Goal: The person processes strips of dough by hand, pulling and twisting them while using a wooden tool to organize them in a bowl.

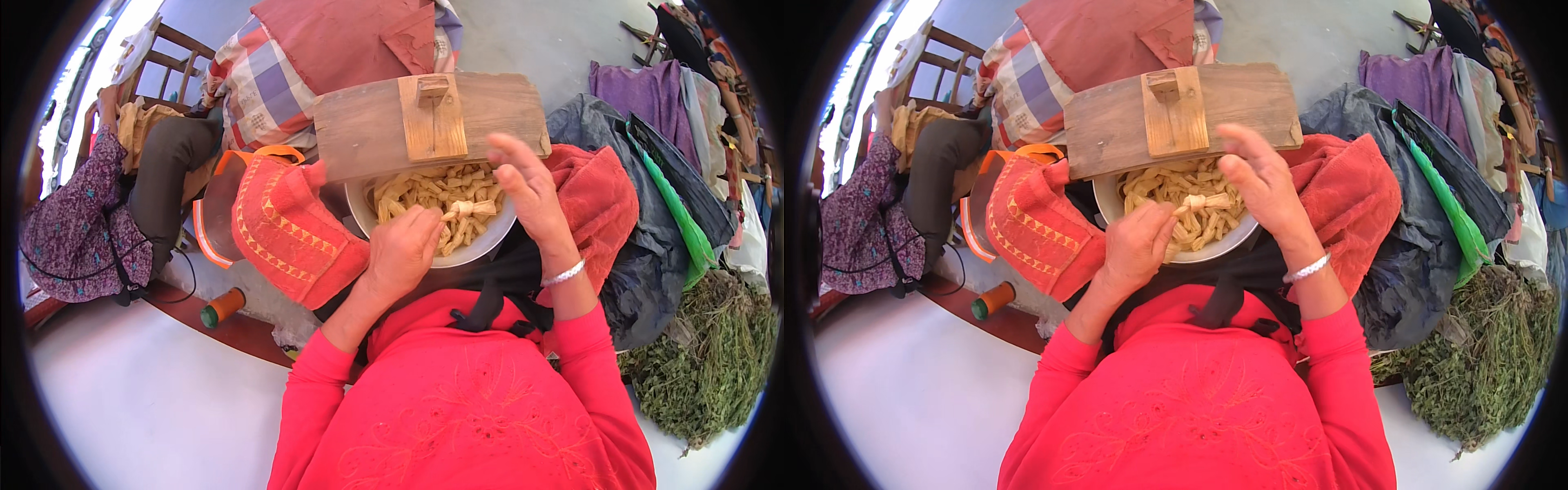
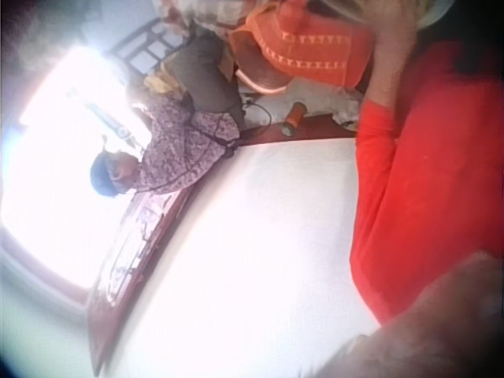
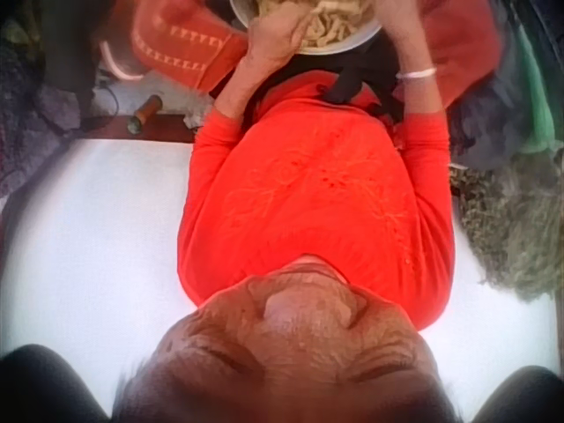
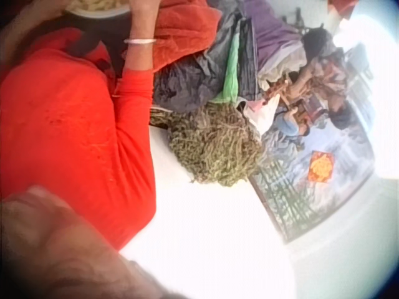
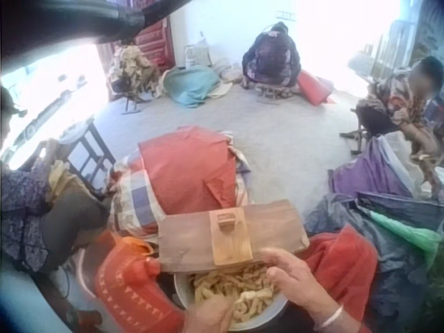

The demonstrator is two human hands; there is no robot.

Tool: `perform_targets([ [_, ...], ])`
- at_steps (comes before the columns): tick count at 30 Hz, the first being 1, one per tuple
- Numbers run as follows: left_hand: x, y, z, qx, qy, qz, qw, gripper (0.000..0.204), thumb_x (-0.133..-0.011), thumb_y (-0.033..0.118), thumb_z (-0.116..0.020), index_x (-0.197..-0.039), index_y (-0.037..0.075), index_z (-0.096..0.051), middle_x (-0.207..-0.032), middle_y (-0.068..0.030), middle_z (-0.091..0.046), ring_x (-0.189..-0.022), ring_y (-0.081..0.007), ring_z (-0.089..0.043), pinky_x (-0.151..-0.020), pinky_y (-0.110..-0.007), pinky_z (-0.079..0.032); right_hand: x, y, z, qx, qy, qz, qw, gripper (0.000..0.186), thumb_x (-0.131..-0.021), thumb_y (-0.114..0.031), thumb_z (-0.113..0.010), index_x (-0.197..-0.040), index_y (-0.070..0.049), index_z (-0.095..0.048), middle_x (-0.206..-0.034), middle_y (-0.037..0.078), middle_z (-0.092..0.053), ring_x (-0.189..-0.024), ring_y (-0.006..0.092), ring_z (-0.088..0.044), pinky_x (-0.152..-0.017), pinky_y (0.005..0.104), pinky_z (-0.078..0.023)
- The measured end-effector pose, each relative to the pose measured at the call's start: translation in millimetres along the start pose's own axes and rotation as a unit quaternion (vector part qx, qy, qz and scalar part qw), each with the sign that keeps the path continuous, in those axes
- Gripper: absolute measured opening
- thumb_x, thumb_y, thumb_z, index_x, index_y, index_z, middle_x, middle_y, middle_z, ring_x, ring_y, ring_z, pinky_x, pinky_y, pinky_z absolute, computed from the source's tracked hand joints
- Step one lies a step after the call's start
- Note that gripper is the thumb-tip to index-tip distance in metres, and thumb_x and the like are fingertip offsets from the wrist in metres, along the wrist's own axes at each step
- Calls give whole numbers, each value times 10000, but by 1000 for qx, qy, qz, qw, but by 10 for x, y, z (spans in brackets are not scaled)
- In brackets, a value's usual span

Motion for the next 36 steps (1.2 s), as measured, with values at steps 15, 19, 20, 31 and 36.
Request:
perform_targets([
  [15, -783, -659, 62, 342, -39, 231, 910, 123, -954, 118, -531, -970, 21, -605, -745, 24, -563, -696, -55, -488, -649, -210, -393, -496, 141, -218, -2, -4, -59, 998, 50, -901, -64, -628, -885, -23, -652, -661, -35, -556, -571, 34, -479, -521, 196, -391],
  [19, -926, -740, -21, 330, -6, 227, 916, 121, -946, 110, -536, -956, 14, -609, -743, 24, -558, -690, -58, -483, -637, -216, -393, -620, 306, -214, 70, 32, -26, 997, 66, -895, -83, -625, -883, -22, -649, -688, -22, -559, -623, 68, -505, -548, 236, -413],
  [20, -957, -752, -32, 316, 2, 226, 921, 124, -945, 110, -537, -951, 9, -609, -740, 24, -554, -686, -56, -477, -628, -216, -392, -648, 356, -219, 109, 46, -2, 993, 65, -888, -86, -624, -882, -26, -649, -698, -4, -573, -629, 97, -527, -557, 257, -426],
  [31, -933, -791, -160, -45, 78, 133, 987, 142, -910, 188, -572, -987, 80, -622, -834, -233, -631, -820, -434, -613, -699, -480, -472, -546, 287, -356, 385, 76, 172, 903, 71, -856, -108, -612, -831, -42, -609, -793, 153, -588, -764, 379, -593, -678, 443, -480],
  [36, -794, -923, -42, -81, 134, 174, 972, 138, -921, 172, -566, -1026, 96, -615, -817, -241, -622, -807, -432, -613, -693, -477, -480, -394, 254, -173, 344, 63, 139, 927, 98, -872, -103, -610, -905, -23, -655, -849, 170, -638, -811, 356, -628, -710, 386, -503],
])
Point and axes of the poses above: each hand's wrist, its own x-axis away from the middle knuckle, its own z-axis out of the back of the hand, y = z × x, the point moved 2 cm from there along -x, towards the middle knuckle
